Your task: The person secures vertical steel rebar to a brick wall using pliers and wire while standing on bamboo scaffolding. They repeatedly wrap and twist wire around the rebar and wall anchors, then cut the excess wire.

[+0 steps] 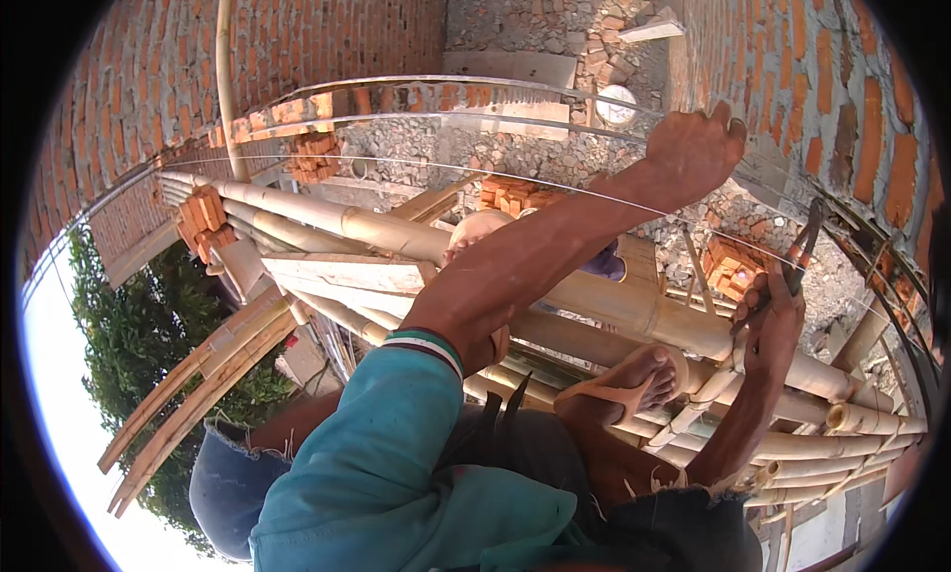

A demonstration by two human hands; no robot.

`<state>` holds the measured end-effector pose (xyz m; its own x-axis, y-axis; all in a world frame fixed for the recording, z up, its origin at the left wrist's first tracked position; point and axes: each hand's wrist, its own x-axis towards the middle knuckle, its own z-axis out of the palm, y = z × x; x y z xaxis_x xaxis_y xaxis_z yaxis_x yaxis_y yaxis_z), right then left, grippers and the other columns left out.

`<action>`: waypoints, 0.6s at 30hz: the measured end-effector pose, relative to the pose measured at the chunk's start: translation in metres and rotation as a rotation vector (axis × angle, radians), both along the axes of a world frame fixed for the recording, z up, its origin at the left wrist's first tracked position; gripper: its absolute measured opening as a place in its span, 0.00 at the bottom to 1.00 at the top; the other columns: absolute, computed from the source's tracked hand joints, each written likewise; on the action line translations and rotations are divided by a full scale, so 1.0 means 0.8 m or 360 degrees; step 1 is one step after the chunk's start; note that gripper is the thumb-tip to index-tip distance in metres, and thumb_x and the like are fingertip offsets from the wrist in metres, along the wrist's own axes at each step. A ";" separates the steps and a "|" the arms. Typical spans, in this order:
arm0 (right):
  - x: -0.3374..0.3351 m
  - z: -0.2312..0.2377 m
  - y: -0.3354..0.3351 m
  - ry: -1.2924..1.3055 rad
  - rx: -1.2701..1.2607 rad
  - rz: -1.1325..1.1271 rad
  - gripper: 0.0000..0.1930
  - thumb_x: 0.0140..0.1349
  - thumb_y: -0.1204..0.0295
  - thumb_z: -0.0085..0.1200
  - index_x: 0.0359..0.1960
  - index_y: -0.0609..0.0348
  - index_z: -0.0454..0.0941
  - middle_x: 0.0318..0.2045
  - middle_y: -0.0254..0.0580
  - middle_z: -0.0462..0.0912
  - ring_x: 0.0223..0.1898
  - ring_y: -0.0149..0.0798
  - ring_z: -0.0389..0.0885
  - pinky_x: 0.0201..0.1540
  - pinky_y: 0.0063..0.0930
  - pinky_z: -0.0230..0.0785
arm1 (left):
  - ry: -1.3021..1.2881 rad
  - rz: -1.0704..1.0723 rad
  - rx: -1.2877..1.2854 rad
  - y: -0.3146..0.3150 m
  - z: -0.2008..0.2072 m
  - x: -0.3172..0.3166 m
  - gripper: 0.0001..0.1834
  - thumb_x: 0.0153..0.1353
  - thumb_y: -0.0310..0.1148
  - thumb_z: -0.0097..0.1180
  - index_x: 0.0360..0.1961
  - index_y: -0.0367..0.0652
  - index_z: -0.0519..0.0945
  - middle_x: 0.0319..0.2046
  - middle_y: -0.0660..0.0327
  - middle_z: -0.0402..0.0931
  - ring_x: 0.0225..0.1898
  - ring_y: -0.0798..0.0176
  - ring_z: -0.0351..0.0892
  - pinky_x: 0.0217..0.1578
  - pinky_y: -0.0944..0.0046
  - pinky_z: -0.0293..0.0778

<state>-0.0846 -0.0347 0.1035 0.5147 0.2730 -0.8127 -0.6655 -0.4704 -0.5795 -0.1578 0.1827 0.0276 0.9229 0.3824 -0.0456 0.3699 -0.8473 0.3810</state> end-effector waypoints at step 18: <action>0.012 -0.020 -0.011 -0.0238 -0.0032 0.0112 0.11 0.74 0.63 0.48 0.43 0.58 0.72 0.25 0.31 0.71 0.22 0.25 0.68 0.20 0.25 0.63 | 0.1275 0.1428 -0.0439 0.090 0.367 -0.572 0.19 0.72 0.46 0.54 0.47 0.37 0.78 0.31 0.51 0.84 0.21 0.62 0.75 0.25 0.54 0.71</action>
